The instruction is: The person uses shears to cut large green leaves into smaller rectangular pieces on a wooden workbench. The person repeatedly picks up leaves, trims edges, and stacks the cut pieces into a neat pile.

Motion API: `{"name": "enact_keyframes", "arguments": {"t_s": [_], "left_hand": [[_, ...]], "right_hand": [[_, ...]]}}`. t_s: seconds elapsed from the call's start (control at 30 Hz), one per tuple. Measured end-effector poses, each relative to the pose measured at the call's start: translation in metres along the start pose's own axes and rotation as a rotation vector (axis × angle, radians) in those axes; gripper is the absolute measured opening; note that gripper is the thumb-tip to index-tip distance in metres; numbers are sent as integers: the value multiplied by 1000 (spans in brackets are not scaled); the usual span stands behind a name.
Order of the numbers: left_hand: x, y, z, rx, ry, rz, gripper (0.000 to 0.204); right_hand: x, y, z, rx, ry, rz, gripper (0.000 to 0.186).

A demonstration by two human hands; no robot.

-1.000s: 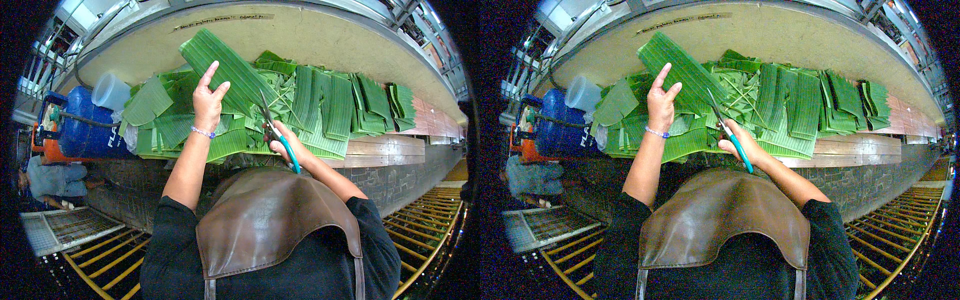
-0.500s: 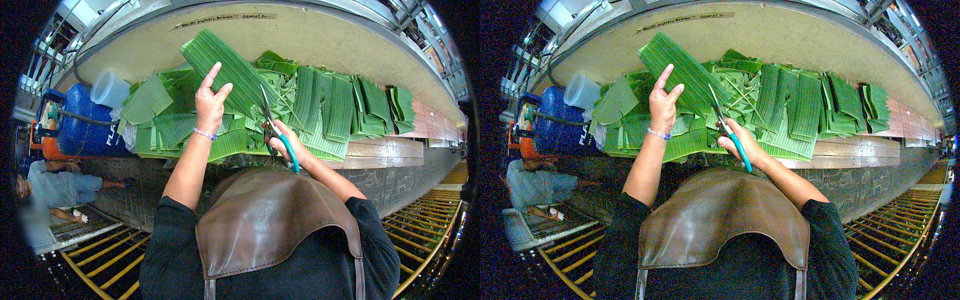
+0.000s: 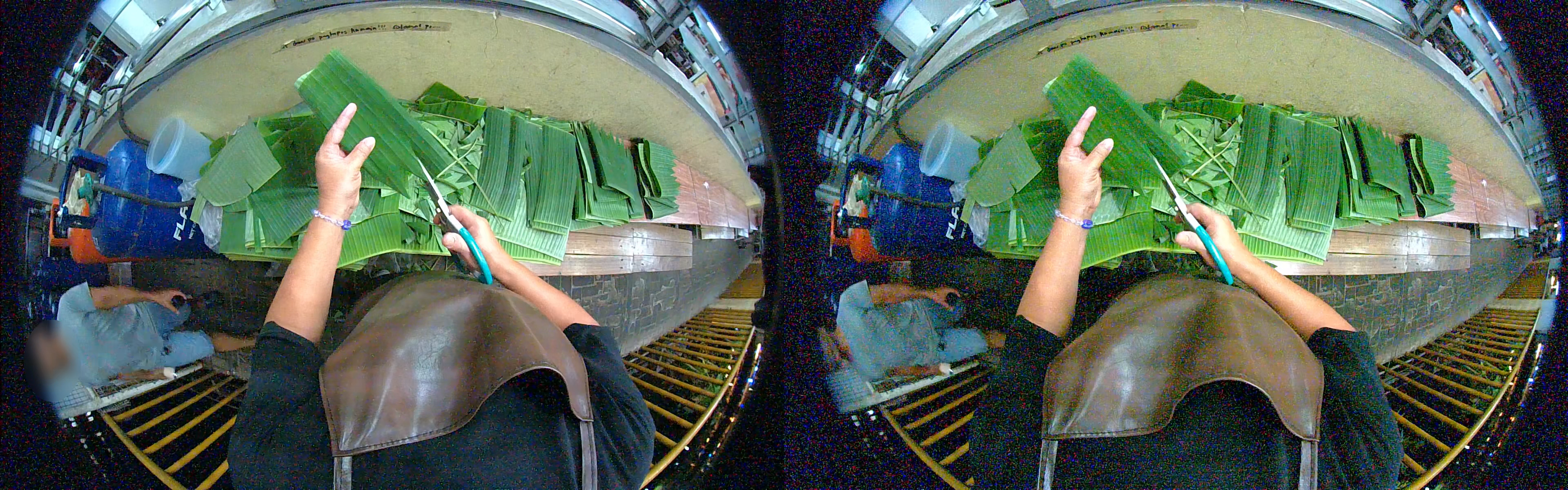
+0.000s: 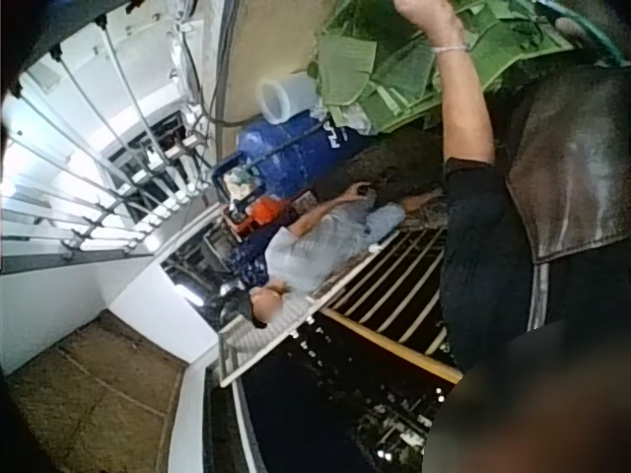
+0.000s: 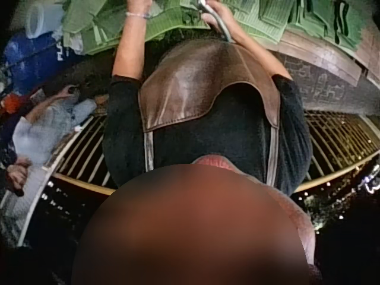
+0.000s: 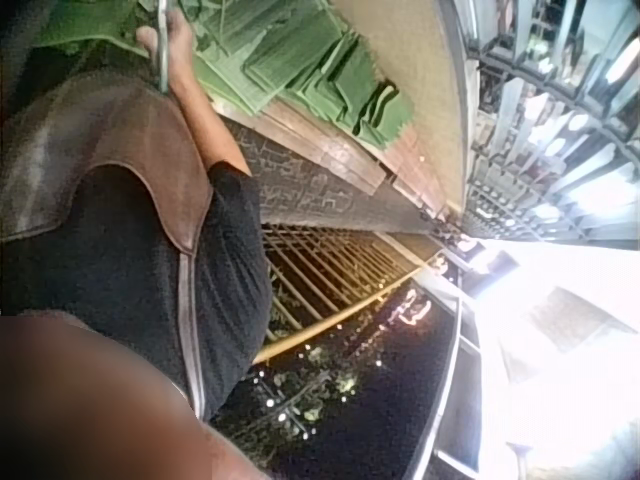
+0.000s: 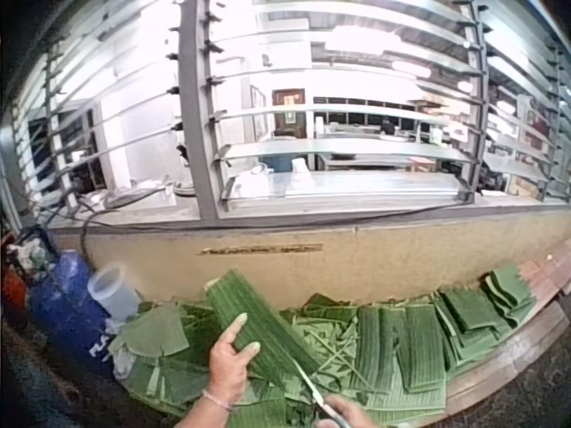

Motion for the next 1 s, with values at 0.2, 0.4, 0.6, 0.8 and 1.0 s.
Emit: {"name": "enact_keyframes", "arguments": {"t_s": [0.2,0.4,0.6,0.8,1.0], "left_hand": [[21,-8,15,7,196,160,62],[26,-3,6,94,146,180,60],[23,2,-8,180,85,169,60],[18,3,-12,214,-17,158,61],[13,1,-8,214,-100,116,60]], "right_hand": [[-2,24,1,206,112,-6,101],[4,24,13,255,125,-29,90],[13,13,16,232,167,48,84],[13,10,13,242,182,-1,90],[15,7,12,201,178,17,82]]}}
Point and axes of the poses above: each hand's wrist, its own y-axis away from the middle knuckle, its own z-axis out of the back of the hand, x = y × z, the point moved 10 cm from there along -y, towards the middle knuckle, and after that the axes turned 5 degrees about -y, right-handed, at the moved point
